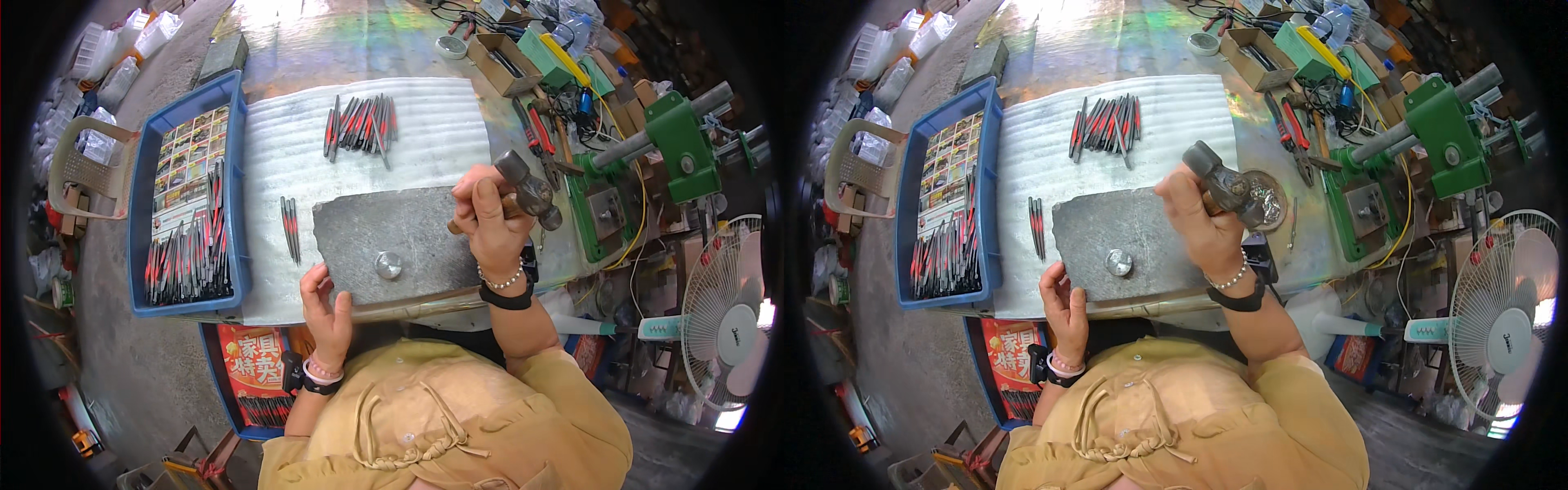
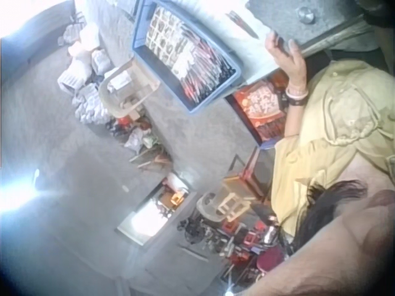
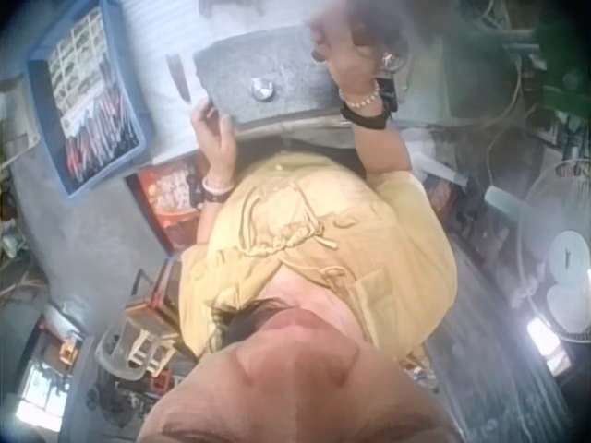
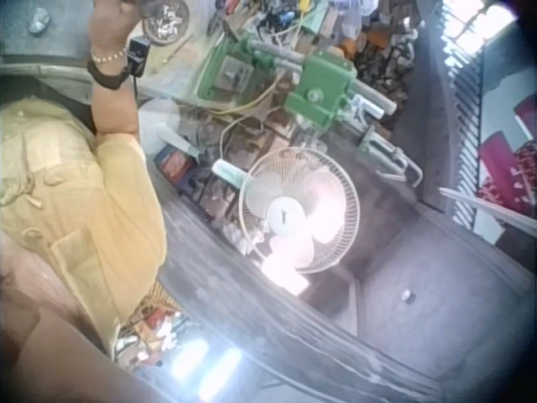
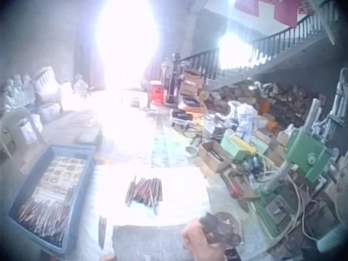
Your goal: The person repeatedly picks up small metal pins and red-handled tools, places them on a metal block, and taps them with a hammer. They then use pliers to adjust the pins and place them into a blue tray. The process is repeated multiple times throughout the clip.
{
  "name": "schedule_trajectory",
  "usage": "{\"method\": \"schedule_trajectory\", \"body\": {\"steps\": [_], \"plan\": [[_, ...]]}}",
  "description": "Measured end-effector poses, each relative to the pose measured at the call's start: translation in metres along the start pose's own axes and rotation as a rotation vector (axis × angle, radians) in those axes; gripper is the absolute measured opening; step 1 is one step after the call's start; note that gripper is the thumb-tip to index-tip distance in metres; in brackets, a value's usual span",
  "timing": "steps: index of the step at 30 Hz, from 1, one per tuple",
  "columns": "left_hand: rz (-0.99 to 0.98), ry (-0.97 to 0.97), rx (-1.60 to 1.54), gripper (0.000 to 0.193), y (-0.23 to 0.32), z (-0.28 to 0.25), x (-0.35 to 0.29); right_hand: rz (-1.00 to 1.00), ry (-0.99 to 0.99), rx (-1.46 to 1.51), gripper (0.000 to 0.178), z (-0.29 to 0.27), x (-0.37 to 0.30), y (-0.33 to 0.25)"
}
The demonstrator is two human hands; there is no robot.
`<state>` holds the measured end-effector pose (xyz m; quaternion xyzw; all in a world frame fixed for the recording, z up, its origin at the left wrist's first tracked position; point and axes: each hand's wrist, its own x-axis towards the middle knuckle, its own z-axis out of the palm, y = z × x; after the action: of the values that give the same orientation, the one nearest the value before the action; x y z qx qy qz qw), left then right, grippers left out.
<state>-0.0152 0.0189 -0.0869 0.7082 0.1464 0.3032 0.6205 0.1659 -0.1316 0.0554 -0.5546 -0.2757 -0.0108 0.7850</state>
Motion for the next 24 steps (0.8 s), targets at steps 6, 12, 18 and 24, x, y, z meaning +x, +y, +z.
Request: {"method": "schedule_trajectory", "body": {"steps": [6, 12, 18, 24], "plan": [[0.014, -0.005, -0.004, 0.047, 0.001, -0.001, 0.001, 0.098, -0.011, -0.012, 0.027, -0.001, 0.0, 0.01], [0.029, -0.012, -0.026, 0.047, 0.001, -0.001, 0.001, 0.184, -0.019, -0.059, 0.026, 0.005, 0.003, 0.019], [0.056, -0.02, 0.003, 0.048, 0.001, -0.002, 0.003, 0.214, -0.008, -0.081, 0.026, 0.009, 0.002, 0.027], [0.05, -0.026, 0.029, 0.048, 0.002, -0.002, 0.002, 0.233, 0.006, -0.107, 0.025, 0.009, -0.002, 0.028]]}}
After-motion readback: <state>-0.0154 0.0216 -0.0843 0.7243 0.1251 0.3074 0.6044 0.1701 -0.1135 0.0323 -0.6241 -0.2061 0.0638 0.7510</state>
